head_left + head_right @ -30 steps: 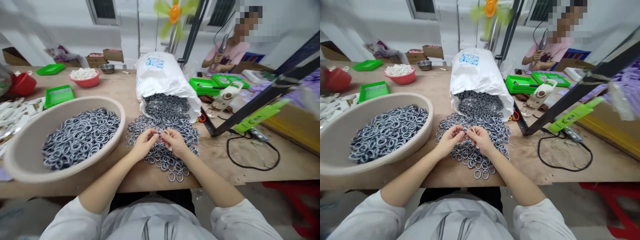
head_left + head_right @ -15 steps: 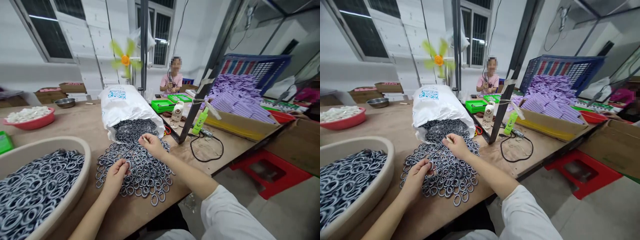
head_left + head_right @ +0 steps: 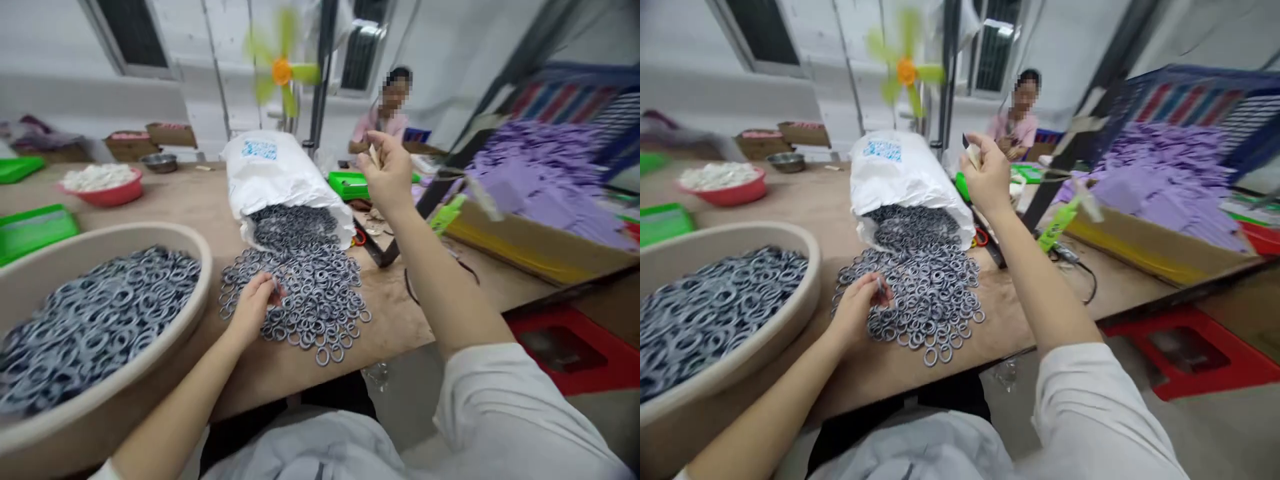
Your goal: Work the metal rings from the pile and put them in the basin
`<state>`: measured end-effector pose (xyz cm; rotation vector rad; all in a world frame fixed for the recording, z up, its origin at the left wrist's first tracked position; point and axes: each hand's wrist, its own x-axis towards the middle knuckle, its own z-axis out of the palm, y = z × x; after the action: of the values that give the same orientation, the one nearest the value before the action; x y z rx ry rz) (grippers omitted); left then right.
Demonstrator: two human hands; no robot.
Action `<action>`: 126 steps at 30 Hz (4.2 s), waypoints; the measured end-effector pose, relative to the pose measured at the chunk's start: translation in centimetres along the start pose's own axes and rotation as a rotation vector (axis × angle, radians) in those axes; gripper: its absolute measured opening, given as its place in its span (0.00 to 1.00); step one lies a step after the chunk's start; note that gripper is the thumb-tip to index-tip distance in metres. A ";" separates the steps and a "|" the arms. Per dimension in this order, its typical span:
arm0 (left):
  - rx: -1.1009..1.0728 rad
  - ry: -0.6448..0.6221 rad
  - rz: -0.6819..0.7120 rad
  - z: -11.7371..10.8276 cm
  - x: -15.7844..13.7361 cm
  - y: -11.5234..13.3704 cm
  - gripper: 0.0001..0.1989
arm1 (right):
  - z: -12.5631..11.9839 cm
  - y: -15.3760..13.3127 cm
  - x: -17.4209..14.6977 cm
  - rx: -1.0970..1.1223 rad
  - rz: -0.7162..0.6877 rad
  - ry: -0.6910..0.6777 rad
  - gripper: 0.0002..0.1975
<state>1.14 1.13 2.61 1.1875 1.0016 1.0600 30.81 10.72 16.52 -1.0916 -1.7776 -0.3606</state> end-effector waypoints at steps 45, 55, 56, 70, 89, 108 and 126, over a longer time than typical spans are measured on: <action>-0.337 -0.132 -0.156 -0.1 0.3 -0.1 0.10 | 9.3 -12.2 -14.7 0.470 0.427 -0.384 0.20; -0.350 -0.016 -0.129 0.1 0.4 -0.2 0.10 | 9.8 -13.4 -15.6 0.539 0.579 -0.347 0.11; -0.346 -0.023 -0.142 0.0 0.5 -0.2 0.09 | 9.8 -13.1 -15.6 0.536 0.597 -0.351 0.12; -0.073 -0.082 -0.079 -0.3 0.7 -0.7 0.17 | 9.3 -12.4 -14.8 0.630 0.654 -0.422 0.10; -0.083 -0.171 -0.027 0.5 -0.2 0.0 0.10 | 9.7 -13.4 -15.1 1.037 0.822 -0.496 0.22; -0.369 -0.198 -0.134 0.3 -0.3 0.0 0.15 | 7.6 -13.8 -14.6 0.507 0.269 -0.452 0.25; -0.456 -0.211 -0.202 0.3 -0.4 0.4 0.14 | 9.4 -13.1 -14.8 0.538 0.410 -0.498 0.29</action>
<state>1.30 0.72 3.03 0.7867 0.6526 0.9180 16.54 2.09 2.45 -1.1642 -1.8468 0.6568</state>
